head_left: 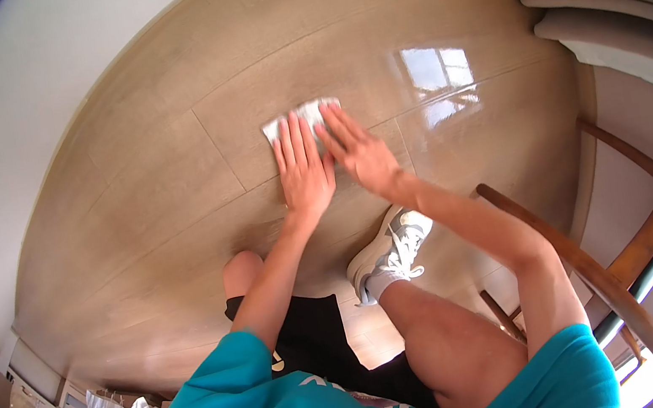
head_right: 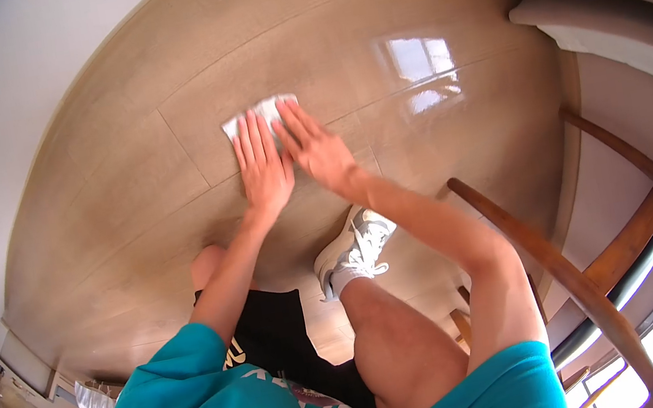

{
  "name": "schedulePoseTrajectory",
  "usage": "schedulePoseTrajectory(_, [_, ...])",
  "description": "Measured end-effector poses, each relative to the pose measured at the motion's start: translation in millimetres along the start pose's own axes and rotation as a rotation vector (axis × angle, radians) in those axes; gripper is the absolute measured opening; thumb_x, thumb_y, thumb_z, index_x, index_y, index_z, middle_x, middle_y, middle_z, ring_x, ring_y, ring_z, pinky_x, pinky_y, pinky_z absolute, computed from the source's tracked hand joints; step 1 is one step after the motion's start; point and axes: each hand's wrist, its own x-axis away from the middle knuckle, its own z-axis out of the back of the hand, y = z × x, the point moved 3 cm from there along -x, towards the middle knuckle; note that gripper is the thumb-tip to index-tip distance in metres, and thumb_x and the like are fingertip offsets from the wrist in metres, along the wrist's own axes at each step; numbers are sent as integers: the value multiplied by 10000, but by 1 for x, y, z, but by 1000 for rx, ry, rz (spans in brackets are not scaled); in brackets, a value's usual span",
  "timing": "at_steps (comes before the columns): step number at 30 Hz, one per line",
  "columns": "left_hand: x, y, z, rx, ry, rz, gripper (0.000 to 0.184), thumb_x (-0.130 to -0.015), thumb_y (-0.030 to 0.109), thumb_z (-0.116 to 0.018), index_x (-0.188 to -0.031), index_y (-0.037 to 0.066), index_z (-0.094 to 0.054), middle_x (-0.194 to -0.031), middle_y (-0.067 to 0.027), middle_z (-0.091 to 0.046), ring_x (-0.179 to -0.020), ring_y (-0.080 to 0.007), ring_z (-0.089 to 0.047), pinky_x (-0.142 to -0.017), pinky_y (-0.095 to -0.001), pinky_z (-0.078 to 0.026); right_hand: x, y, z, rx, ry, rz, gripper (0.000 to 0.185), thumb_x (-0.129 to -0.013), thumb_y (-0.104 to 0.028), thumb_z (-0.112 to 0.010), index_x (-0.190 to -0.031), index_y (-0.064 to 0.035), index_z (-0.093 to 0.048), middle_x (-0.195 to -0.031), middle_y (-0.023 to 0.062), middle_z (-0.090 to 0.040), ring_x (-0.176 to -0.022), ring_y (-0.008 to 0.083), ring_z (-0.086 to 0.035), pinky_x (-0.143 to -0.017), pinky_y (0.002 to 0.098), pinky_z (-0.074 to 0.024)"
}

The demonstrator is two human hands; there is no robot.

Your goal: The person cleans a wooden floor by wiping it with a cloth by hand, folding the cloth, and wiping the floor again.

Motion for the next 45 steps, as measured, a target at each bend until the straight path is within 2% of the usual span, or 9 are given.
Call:
schedulePoseTrajectory(3, [26, 1, 0, 12, -103, 33, 798, -972, 326, -606, -1597, -45, -274, -1698, -204, -213, -1580, -369, -183, -1276, -518, -150, 17, -14, 2, 97, -51, 53, 589, -921, -130, -629, -1495, -49, -519, -1637, 225, -349, -1532, 344, -332, -1209, 441, -376])
schedulePoseTrajectory(16, [-96, -43, 24, 36, 109, -54, 765, -969, 252, -585, -1603, -25, -258, -1694, -206, -208, -1587, -345, -154, -1285, -508, -129, -105, 20, 10, 99, 61, -31, 592, -955, -164, -601, -1525, -55, -488, -1649, 243, -315, -1545, 361, -294, -1263, 465, -267])
schedulePoseTrajectory(20, [-63, -28, 21, 3, 69, -27, 771, -966, 235, -580, -1597, -57, -247, -1688, -223, -216, -1582, -370, -164, -1287, -515, -123, -63, 8, 8, 142, -41, 7, 629, -972, -109, -553, -1575, -44, -387, -1681, 239, -238, -1557, 374, -258, -1263, 471, -272])
schedulePoseTrajectory(26, [50, -3, 0, 4, -69, 0, 777, -963, 320, -586, -1578, -62, -305, -1669, -234, -273, -1573, -373, -210, -1275, -532, -139, 36, -35, -2, 210, -241, 145, 670, -954, -111, -551, -1573, 34, -337, -1642, 335, -232, -1542, 459, -243, -1254, 502, -272])
schedulePoseTrajectory(30, [53, -11, 1, 46, -128, 0, 776, -967, 327, -587, -1583, -51, -304, -1670, -225, -278, -1571, -370, -215, -1272, -528, -153, 33, -38, 1, 311, -356, 140, 660, -995, -196, -506, -1603, -20, -322, -1680, 284, -193, -1571, 419, -188, -1272, 506, -202])
schedulePoseTrajectory(32, [21, -20, 10, 57, -22, -88, 771, -973, 333, -587, -1589, -33, -303, -1677, -209, -268, -1571, -359, -217, -1272, -517, -163, 7, -22, 4, 408, -332, 134, 660, -1005, -225, -494, -1614, -48, -313, -1688, 259, -198, -1575, 404, -185, -1273, 495, -189])
schedulePoseTrajectory(38, [-138, -35, 19, -18, 88, -173, 772, -987, 333, -580, -1604, -12, -270, -1700, -180, -217, -1583, -333, -173, -1284, -506, -142, -113, 48, 29, 363, -103, -68, 648, -1013, -227, -530, -1615, -94, -330, -1683, 246, -229, -1571, 379, -214, -1267, 469, -219])
schedulePoseTrajectory(42, [-150, -26, 15, -47, 79, -153, 766, -1010, 343, -560, -1616, -1, -243, -1712, -169, -179, -1595, -322, -129, -1289, -506, -120, -116, 63, 33, 288, -77, -126, 595, -1001, -193, -563, -1571, -111, -410, -1659, 218, -307, -1548, 340, -288, -1260, 447, -258])
schedulePoseTrajectory(45, [-116, -17, 13, -36, 37, -163, 747, -1027, 338, -538, -1612, -20, -243, -1708, -189, -178, -1593, -345, -130, -1287, -524, -107, -84, 58, 22, 189, 60, -16, 546, -979, -166, -590, -1506, -60, -492, -1607, 238, -386, -1486, 368, -395, -1213, 451, -362])
